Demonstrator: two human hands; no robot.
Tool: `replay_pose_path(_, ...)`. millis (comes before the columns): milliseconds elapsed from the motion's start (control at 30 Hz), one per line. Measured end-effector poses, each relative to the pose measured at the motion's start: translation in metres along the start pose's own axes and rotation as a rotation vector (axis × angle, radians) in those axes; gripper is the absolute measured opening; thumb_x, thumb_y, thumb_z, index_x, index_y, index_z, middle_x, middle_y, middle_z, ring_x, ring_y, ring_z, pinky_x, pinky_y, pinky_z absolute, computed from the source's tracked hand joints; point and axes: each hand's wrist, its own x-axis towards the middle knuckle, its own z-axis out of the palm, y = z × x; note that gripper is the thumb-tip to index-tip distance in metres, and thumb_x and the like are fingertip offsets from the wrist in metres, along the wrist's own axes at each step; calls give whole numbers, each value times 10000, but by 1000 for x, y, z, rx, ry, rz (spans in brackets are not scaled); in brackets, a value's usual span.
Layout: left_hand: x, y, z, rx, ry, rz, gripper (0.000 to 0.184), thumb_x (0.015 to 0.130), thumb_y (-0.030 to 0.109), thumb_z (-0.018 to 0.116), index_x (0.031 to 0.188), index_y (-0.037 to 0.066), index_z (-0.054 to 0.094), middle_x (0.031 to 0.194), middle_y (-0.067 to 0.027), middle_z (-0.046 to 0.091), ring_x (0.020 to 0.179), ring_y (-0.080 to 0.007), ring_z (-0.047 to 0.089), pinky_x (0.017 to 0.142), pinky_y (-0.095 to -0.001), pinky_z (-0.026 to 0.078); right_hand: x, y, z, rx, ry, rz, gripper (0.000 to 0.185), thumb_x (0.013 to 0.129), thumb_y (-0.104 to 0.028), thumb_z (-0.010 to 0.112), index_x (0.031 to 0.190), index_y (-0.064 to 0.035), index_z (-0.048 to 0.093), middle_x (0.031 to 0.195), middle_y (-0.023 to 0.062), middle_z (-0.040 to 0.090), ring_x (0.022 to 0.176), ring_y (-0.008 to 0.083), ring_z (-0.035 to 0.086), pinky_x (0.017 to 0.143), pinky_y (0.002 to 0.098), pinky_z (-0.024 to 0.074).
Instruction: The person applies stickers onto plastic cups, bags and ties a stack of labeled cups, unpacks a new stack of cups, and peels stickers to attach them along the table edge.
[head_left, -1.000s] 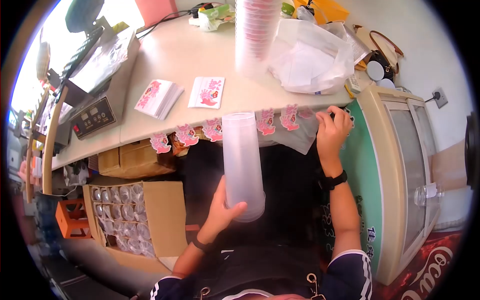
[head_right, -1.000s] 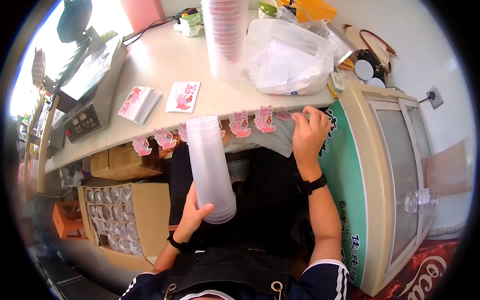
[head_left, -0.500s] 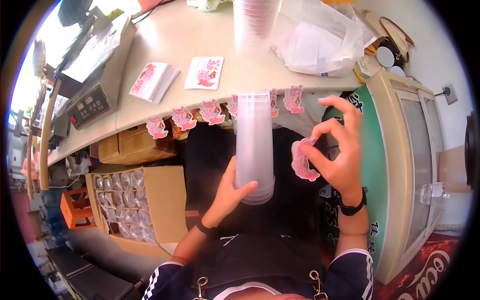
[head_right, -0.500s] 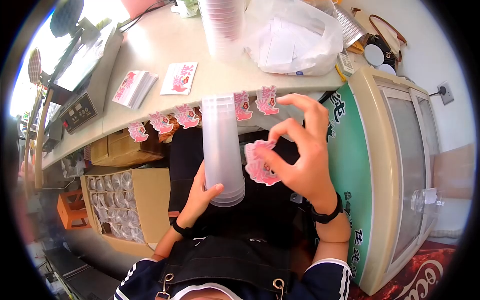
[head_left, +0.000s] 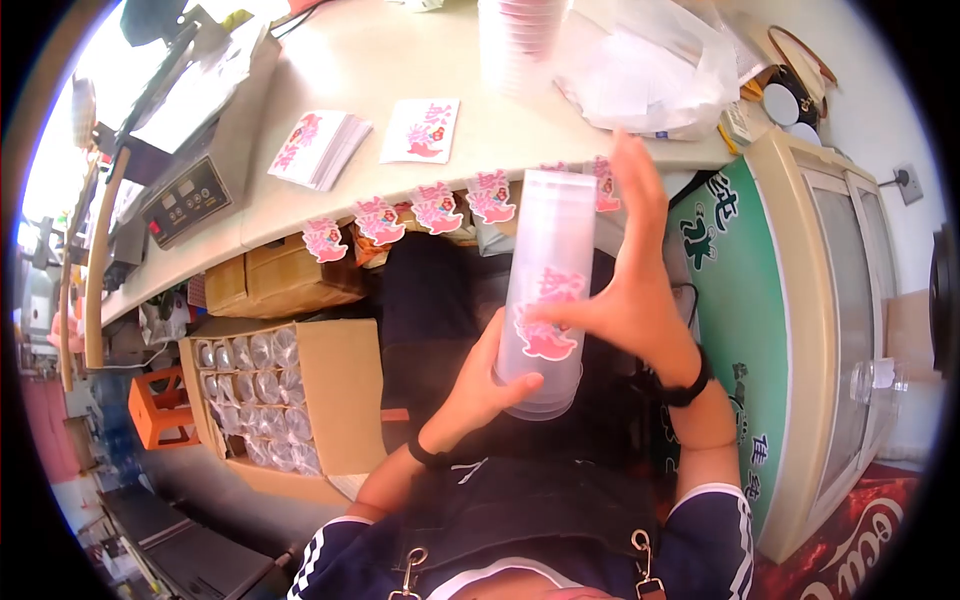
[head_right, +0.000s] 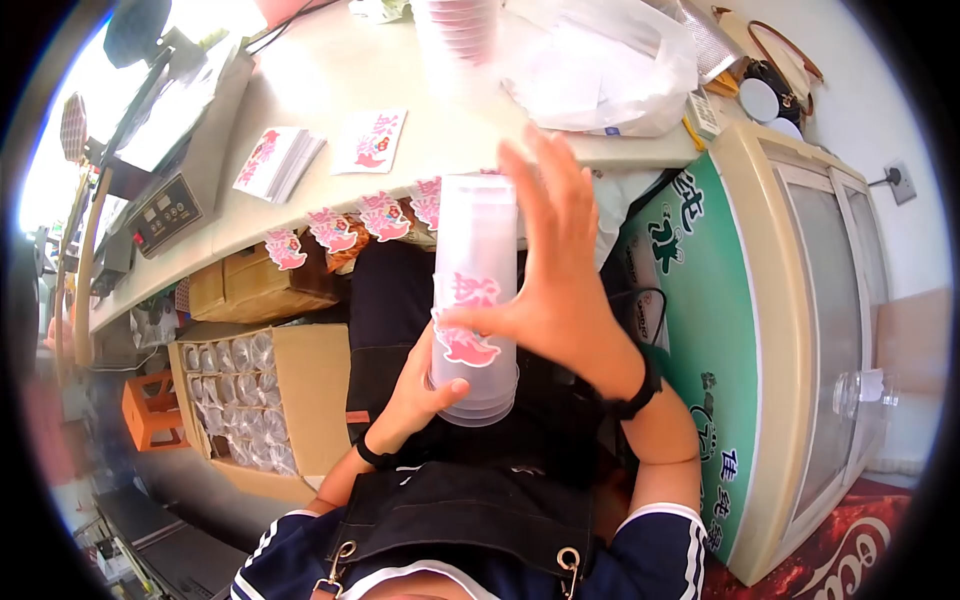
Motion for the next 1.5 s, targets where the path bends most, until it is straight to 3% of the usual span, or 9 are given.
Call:
replay_pose_path(267, 1, 16, 4, 167, 6, -34, 776, 764, 268, 780, 1394, 21, 400, 1235, -108, 573, 1177, -185, 524, 1002, -331, 400, 2, 6, -2, -28, 165, -100, 1082, 631, -349, 864, 1459, 2, 262, 1505, 170, 309, 1418, 337, 250, 1156, 461, 192)
replay_pose_path(400, -1, 21, 5, 243, -87, -76, 775, 765, 265, 782, 1393, 18, 401, 1250, -110, 564, 1182, -189, 521, 1006, -326, 395, 11, 23, -2, -320, 134, -31, 1019, 661, -477, 814, 1455, -75, 319, 1491, 138, 325, 1419, 391, 226, 1123, 612, 63)
replay_pose_path(533, 3, 14, 9, 141, 10, -52, 776, 779, 285, 771, 1399, 19, 388, 1274, -105, 539, 1196, -186, 506, 1009, -326, 390, 2, 32, 5, -11, 438, 68, 1027, 658, -323, 869, 1443, -20, 281, 1497, 212, 275, 1412, 346, 248, 1155, 483, 174)
replay_pose_path(733, 2, 12, 8, 31, 51, -11, 777, 790, 295, 759, 1403, 19, 370, 1277, -101, 519, 1215, -186, 480, 1032, -336, 368, -37, 4, 29, 396, 107, 208, 1239, 634, -304, 882, 1510, -52, 42, 1522, 231, 183, 1396, 374, 265, 1145, 487, 224)
replay_pose_path(900, 5, 18, 12, -72, 74, 37, 821, 777, 278, 766, 1423, 12, 334, 1285, -93, 510, 1228, -188, 471, 1046, -334, 357, -47, -6, 32, 957, -163, 462, 1312, 650, -114, 870, 1531, -127, -102, 1394, 210, 458, 1295, 262, 450, 1077, 402, 355)
replay_pose_path(1033, 7, 17, 7, -29, 47, -4, 873, 738, 274, 801, 1429, 23, 329, 1297, -107, 512, 1225, -194, 483, 1040, -341, 372, -40, -10, 26, 963, -180, 481, 1297, 650, -114, 867, 1532, -99, -84, 1379, 186, 460, 1278, 254, 458, 1066, 388, 368)
replay_pose_path(1233, 7, 19, 12, 198, 6, 89, 1002, 667, 282, 860, 1456, 73, 280, 1298, -168, 533, 1216, -246, 528, 1001, -372, 430, -22, -13, 27, 884, -54, 512, 897, 715, -156, 798, 1429, -3, 278, 1285, 115, 471, 1177, 190, 488, 999, 352, 417)
replay_pose_path(1367, 6, 28, 11, 70, -12, 56, 1301, 630, 193, 896, 1498, 99, -68, 1216, -226, 604, 1151, -299, 588, 1015, -398, 426, -1, -7, 12, 643, -4, 277, 888, 750, -149, 785, 1446, 6, 256, 1260, 133, 476, 1173, 196, 495, 988, 335, 426)
replay_pose_path(1500, 0, 19, 3, 46, -140, 76, 1247, 663, 146, 882, 1500, 85, -40, 1255, -224, 579, 1182, -290, 563, 1017, -414, 425, 90, -26, -54, 717, 390, 171, 743, 816, -124, 743, 1402, -27, 296, 1082, 92, 567, 926, 125, 587, 761, 281, 537)
